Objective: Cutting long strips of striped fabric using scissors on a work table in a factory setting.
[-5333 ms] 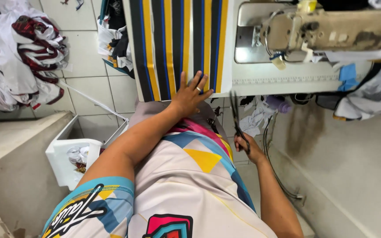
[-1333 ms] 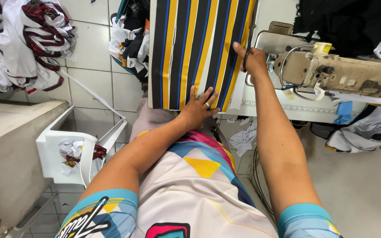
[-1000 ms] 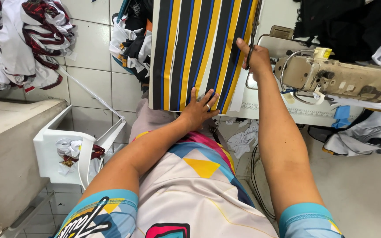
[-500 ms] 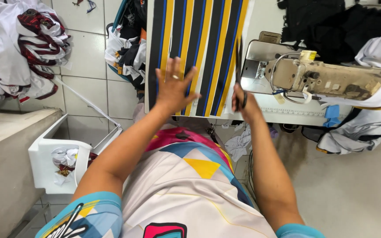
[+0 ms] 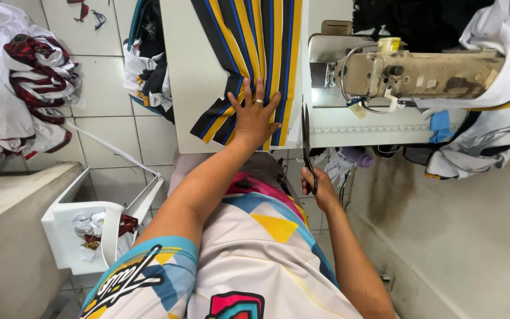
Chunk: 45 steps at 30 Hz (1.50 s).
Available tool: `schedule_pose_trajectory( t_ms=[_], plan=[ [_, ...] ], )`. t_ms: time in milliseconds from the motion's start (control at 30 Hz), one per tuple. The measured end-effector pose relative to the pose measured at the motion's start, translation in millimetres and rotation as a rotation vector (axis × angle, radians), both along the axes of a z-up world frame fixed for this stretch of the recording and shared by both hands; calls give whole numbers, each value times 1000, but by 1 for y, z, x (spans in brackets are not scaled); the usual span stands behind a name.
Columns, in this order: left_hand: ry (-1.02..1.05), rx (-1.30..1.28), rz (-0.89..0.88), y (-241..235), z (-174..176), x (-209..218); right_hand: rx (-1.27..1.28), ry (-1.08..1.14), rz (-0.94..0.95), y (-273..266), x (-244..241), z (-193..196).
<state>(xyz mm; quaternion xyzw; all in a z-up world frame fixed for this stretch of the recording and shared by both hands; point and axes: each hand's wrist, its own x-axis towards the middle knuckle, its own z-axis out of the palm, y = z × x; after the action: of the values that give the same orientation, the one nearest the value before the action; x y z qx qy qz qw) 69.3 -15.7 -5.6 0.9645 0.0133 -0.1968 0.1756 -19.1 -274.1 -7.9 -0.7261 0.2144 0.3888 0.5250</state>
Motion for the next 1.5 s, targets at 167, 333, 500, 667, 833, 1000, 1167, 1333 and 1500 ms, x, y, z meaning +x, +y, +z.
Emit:
schedule_pose_trajectory(
  t_ms=[167, 333, 500, 667, 833, 1000, 1167, 1333, 1500],
  plan=[
    [-127, -21, -81, -9, -36, -29, -78, -29, -3, -24, -22, 14],
    [-131, -78, -196, -10, -21, -65, -188, -25, 60, -57, -54, 25],
    [298, -183, -227, -20, -34, -98, -220, -16, 167, -71, -72, 35],
    [12, -232, -180, 27, 7, -50, -64, -48, 176, -23, -35, 38],
    [-88, -22, -103, 94, 24, 42, 179, 65, 145, 20, -13, 37],
    [62, 224, -139, 146, -1, 57, 125, 183, 101, 12, -30, 41],
    [57, 185, -166, 160, 2, 42, 49, 110, 151, -6, -47, 49],
    [156, 171, -177, 175, 11, 36, 38, 44, 231, 16, -31, 52],
    [147, 272, -354, 213, 16, 46, -131, -28, 206, 45, -14, 67]
  ],
)
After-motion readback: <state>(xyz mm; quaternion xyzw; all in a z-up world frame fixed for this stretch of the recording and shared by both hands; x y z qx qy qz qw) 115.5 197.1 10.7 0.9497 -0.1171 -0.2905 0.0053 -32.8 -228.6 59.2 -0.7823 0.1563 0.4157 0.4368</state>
